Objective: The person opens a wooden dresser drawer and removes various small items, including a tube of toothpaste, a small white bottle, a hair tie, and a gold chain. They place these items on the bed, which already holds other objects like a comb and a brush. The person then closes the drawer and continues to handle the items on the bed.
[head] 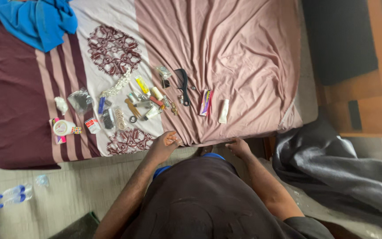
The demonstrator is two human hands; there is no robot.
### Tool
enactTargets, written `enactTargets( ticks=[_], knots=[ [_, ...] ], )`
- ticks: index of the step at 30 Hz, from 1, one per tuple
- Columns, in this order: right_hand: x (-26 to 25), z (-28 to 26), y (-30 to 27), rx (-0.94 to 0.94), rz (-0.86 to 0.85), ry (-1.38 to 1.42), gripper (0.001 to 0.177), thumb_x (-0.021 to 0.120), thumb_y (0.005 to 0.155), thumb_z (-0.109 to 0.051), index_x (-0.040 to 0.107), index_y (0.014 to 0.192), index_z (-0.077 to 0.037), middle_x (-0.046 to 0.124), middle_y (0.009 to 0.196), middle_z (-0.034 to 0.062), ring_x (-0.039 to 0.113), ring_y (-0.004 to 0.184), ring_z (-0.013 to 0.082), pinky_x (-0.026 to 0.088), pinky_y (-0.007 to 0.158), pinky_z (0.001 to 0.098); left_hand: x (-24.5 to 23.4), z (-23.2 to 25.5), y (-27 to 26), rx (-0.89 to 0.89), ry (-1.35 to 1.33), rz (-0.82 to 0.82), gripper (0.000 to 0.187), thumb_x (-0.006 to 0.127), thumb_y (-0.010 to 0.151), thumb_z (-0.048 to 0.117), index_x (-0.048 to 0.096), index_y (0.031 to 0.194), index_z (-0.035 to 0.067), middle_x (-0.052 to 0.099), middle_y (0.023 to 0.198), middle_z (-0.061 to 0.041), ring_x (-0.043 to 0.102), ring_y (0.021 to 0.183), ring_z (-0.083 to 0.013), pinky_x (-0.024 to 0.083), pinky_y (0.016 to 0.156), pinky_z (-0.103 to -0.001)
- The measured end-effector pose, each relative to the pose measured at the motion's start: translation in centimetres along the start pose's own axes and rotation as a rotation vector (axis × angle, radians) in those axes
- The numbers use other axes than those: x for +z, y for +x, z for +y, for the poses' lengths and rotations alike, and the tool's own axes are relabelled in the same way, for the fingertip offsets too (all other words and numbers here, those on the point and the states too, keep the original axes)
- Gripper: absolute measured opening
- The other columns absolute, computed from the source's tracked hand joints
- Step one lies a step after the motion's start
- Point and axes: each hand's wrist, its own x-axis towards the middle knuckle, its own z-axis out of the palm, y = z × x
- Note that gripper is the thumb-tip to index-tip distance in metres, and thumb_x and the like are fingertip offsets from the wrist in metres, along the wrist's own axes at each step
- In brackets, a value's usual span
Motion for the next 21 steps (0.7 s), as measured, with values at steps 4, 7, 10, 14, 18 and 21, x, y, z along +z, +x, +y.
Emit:
enactTargets(
  ticks=[4,7,10,14,18,21],
  knots=[
    [-0.6,3.7,-5.3,0.243,0.116,-0.045,0.066,0.079,0.087,-0.035,0.059,0.144,-0.006,0.078,0.093,0.0144,0.07,0.07,0.0186,0.057,0.059,0.0331,-0.9,2.4,-0.6,0.067,0.133,-0.065,0.066,0.072,0.093,0.037,0.051,0.145,0.004,0.068,0.13,-0.017,0.072,0.113,-0.0244,0.059,0.092,-0.036],
    [0.9,6.2,-9.5,0.262,0.226,0.082,0.063,0.077,0.089,-0.033,0.059,0.142,-0.005,0.077,0.097,0.0126,0.071,0.072,0.0171,0.058,0.06,0.0336,-1.4,3.2,-2.0,0.127,0.153,-0.119,0.064,0.072,0.091,0.035,0.053,0.145,0.005,0.068,0.131,-0.016,0.072,0.113,-0.0253,0.06,0.091,-0.039],
    [4.2,8.1,-13.4,0.24,0.319,0.216,0.06,0.077,0.09,-0.032,0.061,0.14,-0.003,0.076,0.102,0.0097,0.072,0.074,0.0162,0.058,0.064,0.0316,-1.9,2.4,-4.1,0.212,0.249,-0.183,0.065,0.073,0.091,0.036,0.053,0.145,0.006,0.069,0.129,-0.016,0.072,0.114,-0.0249,0.058,0.094,-0.039],
    [11.5,10.3,-18.8,0.278,0.379,0.475,0.057,0.076,0.091,-0.029,0.061,0.139,-0.002,0.076,0.107,0.0121,0.071,0.077,0.0187,0.06,0.066,0.0369,-2.7,-0.4,-6.5,0.279,0.256,-0.327,0.066,0.074,0.089,0.039,0.055,0.143,0.005,0.07,0.128,-0.017,0.071,0.116,-0.0261,0.057,0.098,-0.04],
    [18.8,11.4,-22.5,0.244,0.425,0.399,0.04,0.077,0.087,-0.034,0.076,0.113,-0.004,0.079,0.094,0.009,0.071,0.072,0.016,0.059,0.067,0.0356,-3.1,-4.1,-9.3,0.346,0.425,-0.344,0.064,0.072,0.089,0.042,0.057,0.142,0.008,0.067,0.136,-0.015,0.067,0.123,-0.0293,0.053,0.104,-0.041],
    [18.8,8.8,-21.8,0.245,0.471,0.177,0.042,0.08,0.087,-0.043,0.082,0.091,0.0,0.078,0.079,0.0119,0.071,0.07,0.0152,0.056,0.068,0.035,-2.9,-3.6,-10.6,0.489,0.566,-0.339,0.063,0.072,0.089,0.042,0.058,0.142,0.012,0.06,0.143,-0.015,0.06,0.13,-0.0333,0.047,0.109,-0.044]
  ],
)
